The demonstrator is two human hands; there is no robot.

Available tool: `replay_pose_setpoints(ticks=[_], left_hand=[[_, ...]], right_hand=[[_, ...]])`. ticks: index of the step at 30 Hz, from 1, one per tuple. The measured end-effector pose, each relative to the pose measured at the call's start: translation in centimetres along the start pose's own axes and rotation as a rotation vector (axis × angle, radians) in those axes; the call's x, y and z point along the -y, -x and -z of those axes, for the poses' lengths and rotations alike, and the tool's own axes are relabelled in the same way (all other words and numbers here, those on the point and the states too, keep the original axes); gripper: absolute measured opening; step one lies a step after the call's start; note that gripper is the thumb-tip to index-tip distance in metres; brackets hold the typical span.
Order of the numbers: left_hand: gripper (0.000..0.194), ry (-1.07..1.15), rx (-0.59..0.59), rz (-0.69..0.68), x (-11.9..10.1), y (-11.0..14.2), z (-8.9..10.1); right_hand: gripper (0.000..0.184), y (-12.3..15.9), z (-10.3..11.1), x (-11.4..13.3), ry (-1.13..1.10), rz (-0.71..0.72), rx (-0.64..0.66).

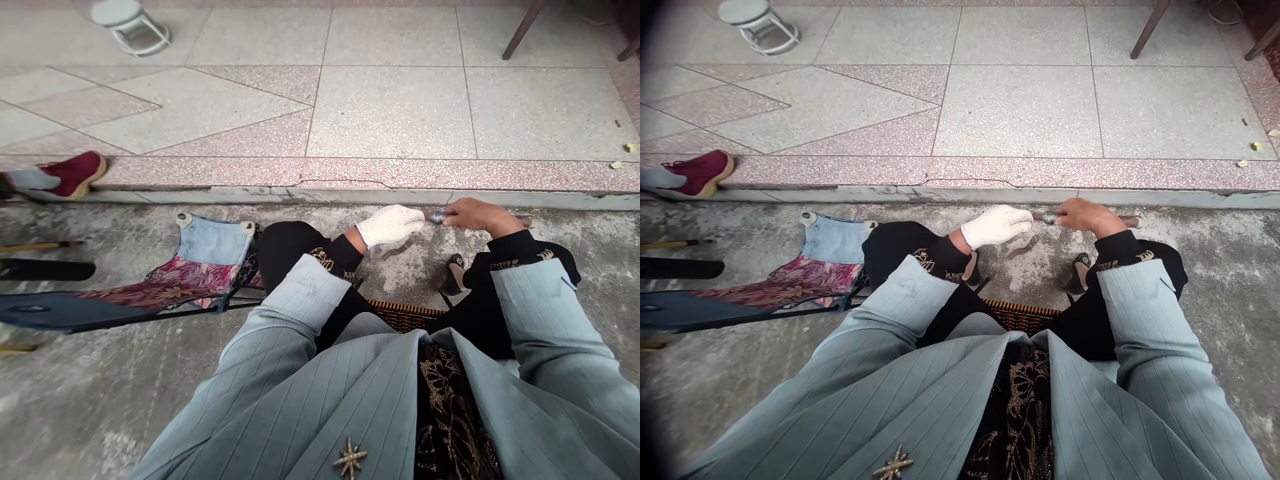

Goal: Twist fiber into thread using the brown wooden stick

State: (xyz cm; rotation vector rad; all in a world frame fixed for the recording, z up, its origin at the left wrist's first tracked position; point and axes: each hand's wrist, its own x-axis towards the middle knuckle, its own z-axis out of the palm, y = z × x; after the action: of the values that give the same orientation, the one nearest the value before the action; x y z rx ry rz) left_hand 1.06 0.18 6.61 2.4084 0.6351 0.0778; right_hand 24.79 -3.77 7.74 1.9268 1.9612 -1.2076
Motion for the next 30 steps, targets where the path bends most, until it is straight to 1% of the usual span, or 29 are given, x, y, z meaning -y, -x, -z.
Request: replay_pose_setpoints(ticks=[2,3,4,5,6,7,8,10,11,12,13,15,17,19,21,22,24,25,26,27,29,30], left_hand=[[0.027,0.049,0.024,-0.046,0.0,0.2,0.4],[0.025,0.102,0.034,-0.069,0.0,0.2,0.6],[0.024,0.169,0.041,-0.080,0.0,0.3,0.8],[0.023,0.252,0.038,-0.074,0.0,0.3,0.9],[0.024,0.344,0.027,-0.054,-0.1,0.3,0.9],[0.025,0.436,0.008,-0.025,-0.1,0.2,0.9],[0.026,0.524,-0.017,0.006,-0.2,0.2,0.8],[0.028,0.651,-0.056,0.063,-0.2,0.0,0.4],[0.029,0.677,-0.061,0.078,-0.2,0.0,0.1],[0.029,0.677,-0.055,0.082,-0.2,-0.1,-0.1],[0.029,0.656,-0.046,0.076,-0.2,-0.1,-0.3],[0.030,0.573,-0.008,0.024,-0.3,-0.2,-0.5],[0.029,0.490,0.019,-0.037,-0.5,-0.2,-0.4],[0.028,0.434,0.023,-0.061,-0.8,-0.1,-0.2],[0.028,0.408,0.001,-0.051,-1.0,0.0,0.0],[0.029,0.398,-0.014,-0.043,-1.0,0.1,0.1],[0.030,0.374,-0.046,-0.028,-0.8,0.1,0.3],[0.030,0.362,-0.061,-0.017,-0.6,0.1,0.4],[0.030,0.350,-0.067,-0.010,-0.4,0.2,0.5],[0.030,0.343,-0.065,-0.009,-0.2,0.2,0.6],[0.030,0.348,-0.042,-0.033,0.1,0.2,0.7],[0.030,0.360,-0.034,-0.051,0.2,0.1,0.8]], right_hand=[[0.028,0.5,-0.1,0.2,-0.091,0.134,0.335],[0.030,0.8,-0.1,0.4,-0.159,0.217,0.479],[0.032,1.3,0.1,0.5,-0.240,0.293,0.569],[0.034,1.8,0.2,0.6,-0.335,0.358,0.591],[0.035,2.2,0.5,0.7,-0.441,0.401,0.533],[0.035,2.7,0.7,0.7,-0.571,0.417,0.391],[0.035,3.0,0.9,0.6,-0.711,0.420,0.211],[0.034,3.1,1.1,0.4,-0.932,0.383,-0.121],[0.034,3.0,1.1,0.3,-1.002,0.356,-0.236],[0.034,2.7,1.0,0.1,-1.045,0.329,-0.308],[0.035,2.3,0.8,0.0,-1.065,0.306,-0.350],[0.034,1.5,0.5,-0.2,-1.062,0.272,-0.396],[0.032,0.7,0.3,-0.3,-0.989,0.218,-0.434],[0.028,0.2,0.3,-0.4,-0.817,0.122,-0.437],[0.023,-0.1,0.4,-0.4,-0.572,0.024,-0.401],[0.022,-0.1,0.4,-0.3,-0.450,-0.003,-0.377],[0.020,-0.1,0.5,-0.2,-0.246,-0.005,-0.314],[0.021,0.0,0.4,-0.2,-0.179,0.017,-0.255],[0.022,0.0,0.4,-0.3,-0.140,0.052,-0.164],[0.024,0.2,0.4,-0.3,-0.126,0.098,-0.037],[0.029,0.6,0.5,-0.4,-0.170,0.210,0.267],[0.031,0.9,0.7,-0.4,-0.219,0.271,0.395]])
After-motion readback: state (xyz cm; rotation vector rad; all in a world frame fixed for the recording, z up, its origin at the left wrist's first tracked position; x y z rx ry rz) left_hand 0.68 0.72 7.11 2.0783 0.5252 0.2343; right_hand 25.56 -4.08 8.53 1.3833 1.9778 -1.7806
